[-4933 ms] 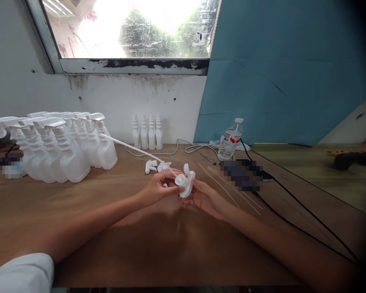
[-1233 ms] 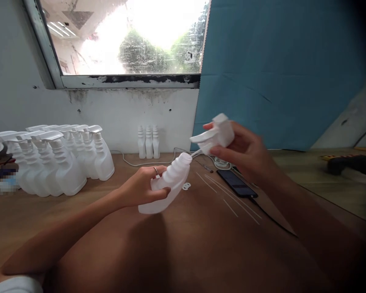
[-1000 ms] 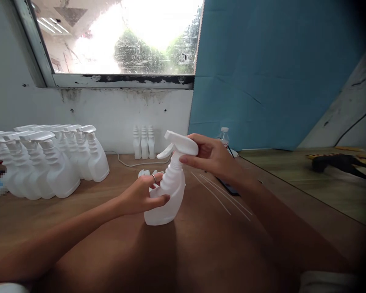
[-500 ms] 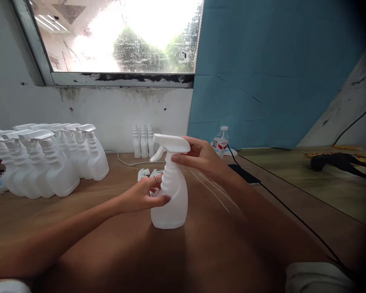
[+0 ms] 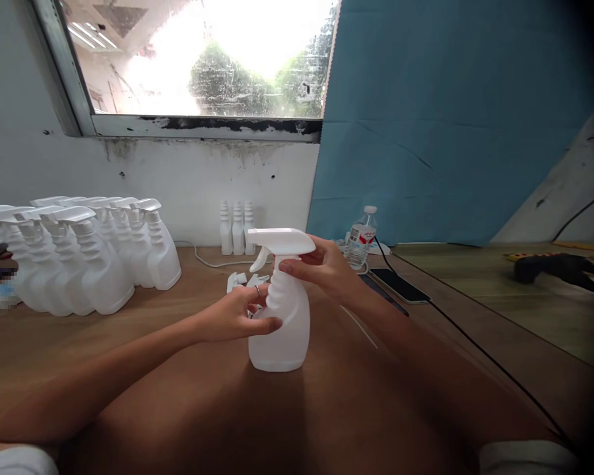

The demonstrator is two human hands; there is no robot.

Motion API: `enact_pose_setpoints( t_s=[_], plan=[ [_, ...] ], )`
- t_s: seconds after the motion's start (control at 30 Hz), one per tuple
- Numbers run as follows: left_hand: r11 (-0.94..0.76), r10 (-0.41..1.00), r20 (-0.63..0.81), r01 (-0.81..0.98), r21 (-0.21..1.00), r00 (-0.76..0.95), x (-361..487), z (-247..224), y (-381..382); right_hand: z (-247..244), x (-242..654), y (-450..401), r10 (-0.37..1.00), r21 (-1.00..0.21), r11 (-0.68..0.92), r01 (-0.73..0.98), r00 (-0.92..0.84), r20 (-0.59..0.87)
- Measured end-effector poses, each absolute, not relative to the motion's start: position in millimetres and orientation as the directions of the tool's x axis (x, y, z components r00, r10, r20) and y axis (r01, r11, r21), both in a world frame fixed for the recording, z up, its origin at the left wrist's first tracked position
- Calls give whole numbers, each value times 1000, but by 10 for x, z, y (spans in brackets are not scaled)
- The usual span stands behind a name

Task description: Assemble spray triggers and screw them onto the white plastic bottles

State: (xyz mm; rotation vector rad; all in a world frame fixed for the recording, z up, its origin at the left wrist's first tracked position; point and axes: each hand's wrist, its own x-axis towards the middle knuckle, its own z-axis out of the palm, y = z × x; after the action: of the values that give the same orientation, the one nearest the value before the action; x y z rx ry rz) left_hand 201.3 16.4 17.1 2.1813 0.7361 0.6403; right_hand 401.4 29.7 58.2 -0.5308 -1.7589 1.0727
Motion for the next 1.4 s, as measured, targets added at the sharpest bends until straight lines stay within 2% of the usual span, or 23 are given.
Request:
enact_pose_setpoints(
  t_s=[0.1, 0.17, 0.27, 0.33, 0.43, 0.6, 0.7, 0.9, 1.1, 1.27, 1.4],
  plan=[
    [-580, 620, 234, 237, 779, 748, 1955, 300, 210, 485, 3965, 307, 748, -846, 489, -212, -398, 532],
    [-613, 641, 310, 226, 757, 702, 1909, 423, 237, 446, 3911, 294, 761, -837, 467, -286, -351, 545],
    [-727, 671, 533, 318, 609, 515, 1874, 634, 239, 428, 3827, 249, 749, -839, 414, -353, -393, 534],
    [-782, 619, 687, 379, 495, 380, 1898, 779, 212, 425, 3788, 220, 721, -847, 381, -370, -455, 523],
    [-826, 550, 775, 343, 449, 311, 2002, 970, 154, 414, 3760, 204, 713, -848, 364, -384, -470, 519],
    [-861, 496, 778, 337, 381, 386, 2182, 1124, 98, 368, 3759, 231, 727, -851, 369, -374, -454, 515],
    [-854, 512, 760, 330, 402, 401, 2214, 1121, 97, 332, 3777, 244, 730, -866, 365, -342, -472, 494],
    [-838, 542, 752, 305, 452, 375, 2211, 1089, 107, 290, 3807, 242, 693, -827, 262, -497, -499, 520],
    [-813, 580, 716, 331, 480, 388, 2212, 1096, 110, 327, 3792, 224, 732, -860, 324, -393, -472, 491],
    [-819, 571, 723, 333, 468, 388, 2202, 1090, 115, 325, 3807, 239, 687, -838, 277, -471, -512, 515],
    [-820, 569, 722, 334, 464, 394, 2201, 1096, 107, 338, 3804, 237, 713, -864, 320, -389, -501, 489]
  ],
)
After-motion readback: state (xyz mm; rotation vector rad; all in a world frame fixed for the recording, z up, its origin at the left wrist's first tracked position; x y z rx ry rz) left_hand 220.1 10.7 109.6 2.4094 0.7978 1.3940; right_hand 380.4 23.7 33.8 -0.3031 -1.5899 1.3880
